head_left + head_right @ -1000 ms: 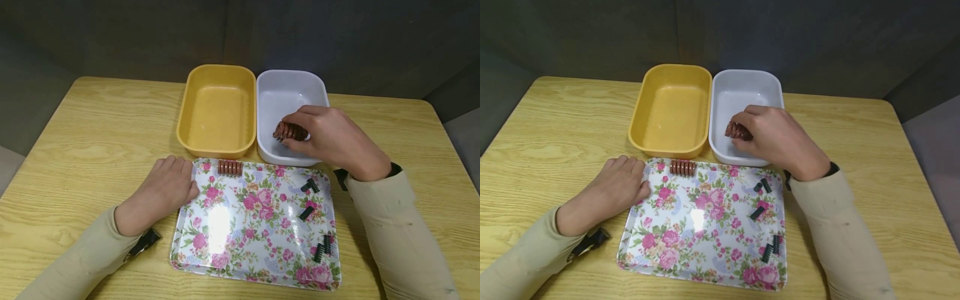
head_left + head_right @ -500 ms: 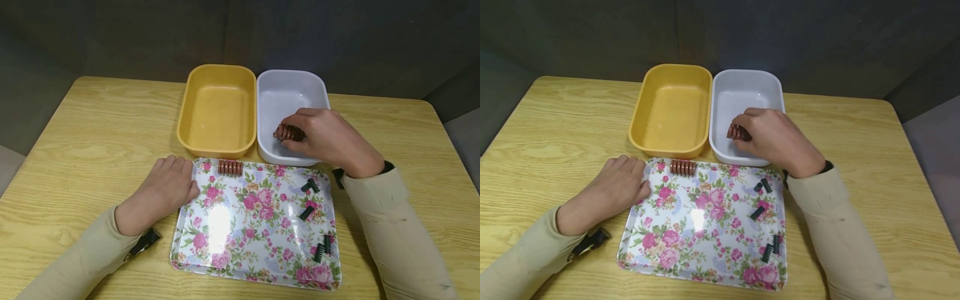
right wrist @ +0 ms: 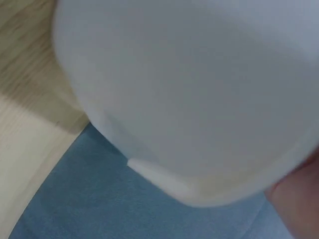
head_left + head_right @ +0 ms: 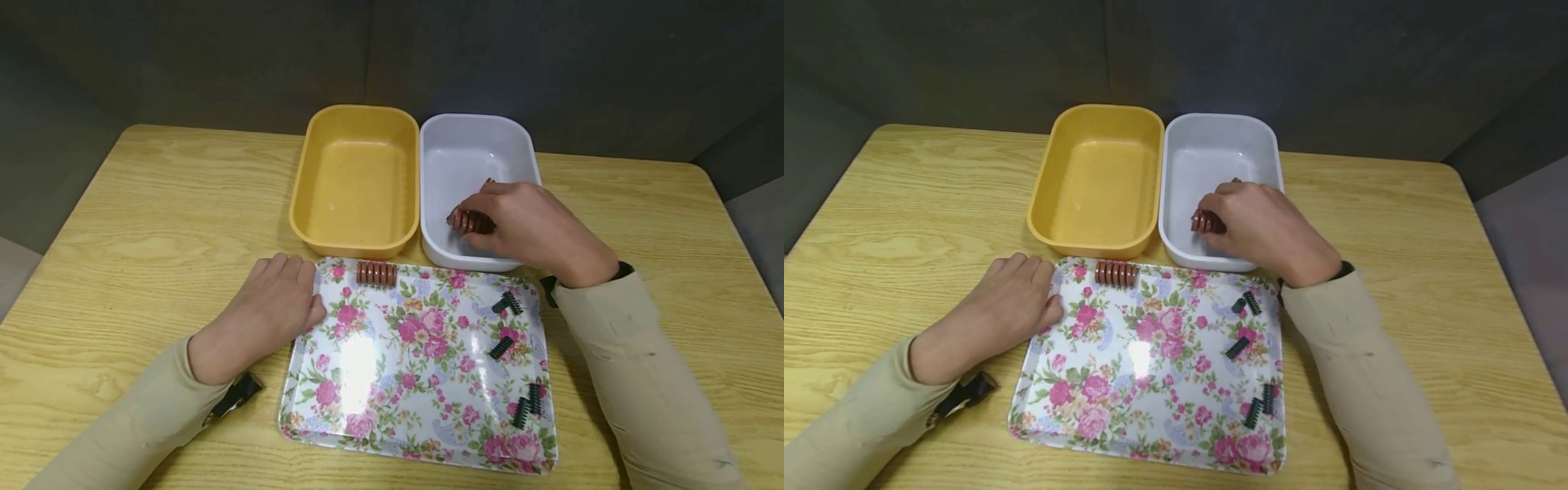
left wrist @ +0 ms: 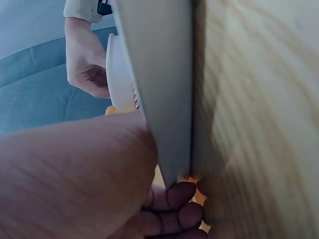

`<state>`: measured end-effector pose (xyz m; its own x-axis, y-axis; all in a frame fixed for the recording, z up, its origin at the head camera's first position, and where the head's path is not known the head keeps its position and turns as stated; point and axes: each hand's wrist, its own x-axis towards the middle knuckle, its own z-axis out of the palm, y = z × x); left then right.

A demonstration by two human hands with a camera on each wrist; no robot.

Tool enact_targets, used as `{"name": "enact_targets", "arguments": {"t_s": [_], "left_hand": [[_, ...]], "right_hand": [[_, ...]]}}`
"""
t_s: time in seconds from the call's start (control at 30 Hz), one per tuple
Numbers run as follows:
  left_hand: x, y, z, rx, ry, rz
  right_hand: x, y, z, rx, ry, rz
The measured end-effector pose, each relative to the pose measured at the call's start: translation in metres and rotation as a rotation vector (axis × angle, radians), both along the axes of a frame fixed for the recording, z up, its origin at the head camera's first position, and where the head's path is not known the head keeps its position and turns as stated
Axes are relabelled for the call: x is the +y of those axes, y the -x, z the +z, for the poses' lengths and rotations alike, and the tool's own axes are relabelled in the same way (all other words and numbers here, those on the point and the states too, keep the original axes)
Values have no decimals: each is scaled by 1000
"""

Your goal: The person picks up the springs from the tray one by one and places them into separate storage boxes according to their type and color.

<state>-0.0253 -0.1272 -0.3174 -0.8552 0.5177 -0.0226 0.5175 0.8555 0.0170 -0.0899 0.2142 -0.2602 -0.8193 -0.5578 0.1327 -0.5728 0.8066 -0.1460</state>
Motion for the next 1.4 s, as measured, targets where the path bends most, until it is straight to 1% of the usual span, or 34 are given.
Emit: {"name": "enact_targets", "arguments": {"t_s": [0.23,0.43,0.6,0.83,1.03,1.3,1.4], "left_hand": [[1,1,1,-15,4,5],[1,1,1,-27,12,13],[2,0,2,-25,16,11],[2,0,3,-27,14,13],[3,-1,3,-13,16,8],[3,-2,1,36,-3,-12],[3,-2,1,43,-8,-15]], "right_hand": [[4,4,-6,-20,-36,-33],[5,6,-9,-30,-15,-25],[5,7,-12,-40,-23,-30],[6,8,-16,-20,-11,-23],[6,10,-21,-4,12,-6],[9,15,-26,-45,72,-20],[9,17,-27,-55,85,-20]]}}
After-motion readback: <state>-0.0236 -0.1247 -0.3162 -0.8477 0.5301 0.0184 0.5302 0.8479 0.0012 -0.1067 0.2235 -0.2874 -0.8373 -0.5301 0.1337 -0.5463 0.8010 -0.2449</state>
